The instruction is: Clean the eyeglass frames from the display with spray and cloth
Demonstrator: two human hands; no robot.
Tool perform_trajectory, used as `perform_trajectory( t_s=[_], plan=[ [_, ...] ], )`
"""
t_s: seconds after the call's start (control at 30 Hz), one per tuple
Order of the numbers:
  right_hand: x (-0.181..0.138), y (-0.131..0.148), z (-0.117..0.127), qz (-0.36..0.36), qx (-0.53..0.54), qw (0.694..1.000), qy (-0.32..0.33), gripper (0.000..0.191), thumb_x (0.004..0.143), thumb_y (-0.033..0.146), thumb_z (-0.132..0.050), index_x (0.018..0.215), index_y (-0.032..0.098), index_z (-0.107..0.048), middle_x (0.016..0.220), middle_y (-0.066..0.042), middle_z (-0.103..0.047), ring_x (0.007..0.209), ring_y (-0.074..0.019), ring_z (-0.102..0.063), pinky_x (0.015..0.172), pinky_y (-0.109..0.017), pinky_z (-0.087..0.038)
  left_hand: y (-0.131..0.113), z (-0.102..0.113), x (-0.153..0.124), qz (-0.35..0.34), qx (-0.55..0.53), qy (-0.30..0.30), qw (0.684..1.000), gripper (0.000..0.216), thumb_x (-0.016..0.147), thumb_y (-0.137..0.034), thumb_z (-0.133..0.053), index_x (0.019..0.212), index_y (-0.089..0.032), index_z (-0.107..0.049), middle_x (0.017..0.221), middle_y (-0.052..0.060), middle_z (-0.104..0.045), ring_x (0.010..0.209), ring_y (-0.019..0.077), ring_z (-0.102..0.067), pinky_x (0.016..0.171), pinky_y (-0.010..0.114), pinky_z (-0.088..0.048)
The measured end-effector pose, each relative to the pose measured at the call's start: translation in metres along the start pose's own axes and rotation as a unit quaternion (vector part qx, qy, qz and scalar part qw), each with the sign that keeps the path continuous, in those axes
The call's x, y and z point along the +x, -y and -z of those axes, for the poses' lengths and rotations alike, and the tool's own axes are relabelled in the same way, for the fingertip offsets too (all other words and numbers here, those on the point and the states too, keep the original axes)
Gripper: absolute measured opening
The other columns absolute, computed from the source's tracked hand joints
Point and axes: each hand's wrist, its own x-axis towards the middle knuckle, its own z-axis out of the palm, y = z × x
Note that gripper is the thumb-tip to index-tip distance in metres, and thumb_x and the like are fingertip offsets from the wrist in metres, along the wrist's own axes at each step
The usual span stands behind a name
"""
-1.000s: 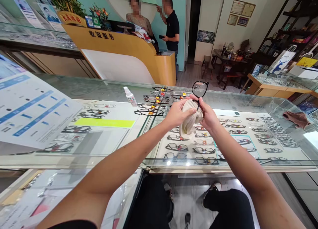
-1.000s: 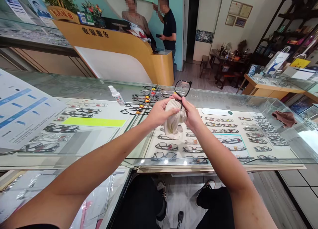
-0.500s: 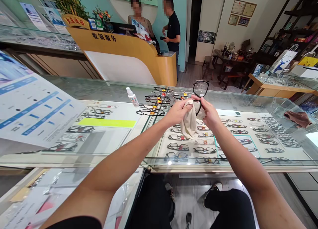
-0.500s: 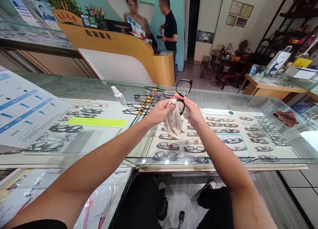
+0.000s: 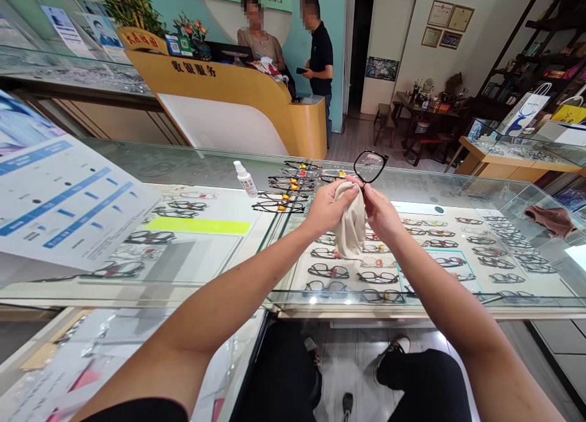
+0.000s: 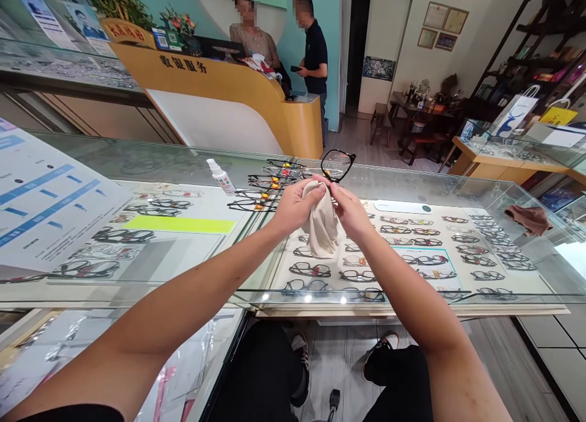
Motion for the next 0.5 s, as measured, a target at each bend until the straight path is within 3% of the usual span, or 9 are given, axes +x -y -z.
perform_trajectory(
  t_s=[0.17, 0.3, 0.4, 0.5],
  plan=[
    [0.0016, 0.0020, 0.0040, 0.006, 0.047, 0.998, -0.029, 0.048, 0.080, 0.062, -0.076, 0.112, 0.026, -0.081, 0.119, -0.002, -0.080, 0.120, -0.0260, -0.070, 0.102, -0.037, -0.056, 0.0041, 0.0041, 0.0052, -0.005, -0.027, 0.089, 0.996, 0.063, 0.087, -0.076, -0.061, 0.092, -0.014, -0.069, 0.079, 0.004, -0.063, 0.070, 0.0155, -0.053, 0.069, 0.027, -0.046],
    [0.0054, 0.0027, 0.0078, 0.025, 0.062, 0.996, -0.050, 0.046, 0.080, 0.062, -0.076, 0.106, 0.024, -0.081, 0.120, -0.005, -0.080, 0.124, -0.0270, -0.069, 0.108, -0.040, -0.054, 0.0078, 0.0051, 0.0068, 0.006, -0.028, 0.147, 0.989, 0.062, 0.080, -0.073, -0.072, 0.099, -0.013, -0.068, 0.092, 0.006, -0.066, 0.077, 0.0170, -0.056, 0.071, 0.028, -0.048],
    [0.0055, 0.0016, 0.0068, 0.018, 0.049, 0.998, -0.039, 0.053, 0.082, 0.065, -0.071, 0.116, 0.025, -0.079, 0.125, -0.004, -0.078, 0.126, -0.0270, -0.068, 0.106, -0.040, -0.055, 0.0082, 0.0020, 0.0043, -0.003, -0.006, 0.112, 0.994, 0.059, 0.077, -0.063, -0.080, 0.105, -0.013, -0.069, 0.102, 0.008, -0.067, 0.084, 0.0182, -0.059, 0.077, 0.028, -0.049],
    [0.0028, -0.0003, 0.0027, 0.000, 0.039, 0.999, -0.023, 0.057, 0.082, 0.065, -0.071, 0.124, 0.026, -0.077, 0.128, -0.003, -0.077, 0.122, -0.0260, -0.068, 0.102, -0.037, -0.056, 0.0054, -0.0014, 0.0006, 0.005, -0.011, 0.064, 0.998, 0.058, 0.077, -0.062, -0.080, 0.107, -0.012, -0.069, 0.094, 0.006, -0.067, 0.081, 0.0172, -0.058, 0.075, 0.027, -0.049]
  ],
)
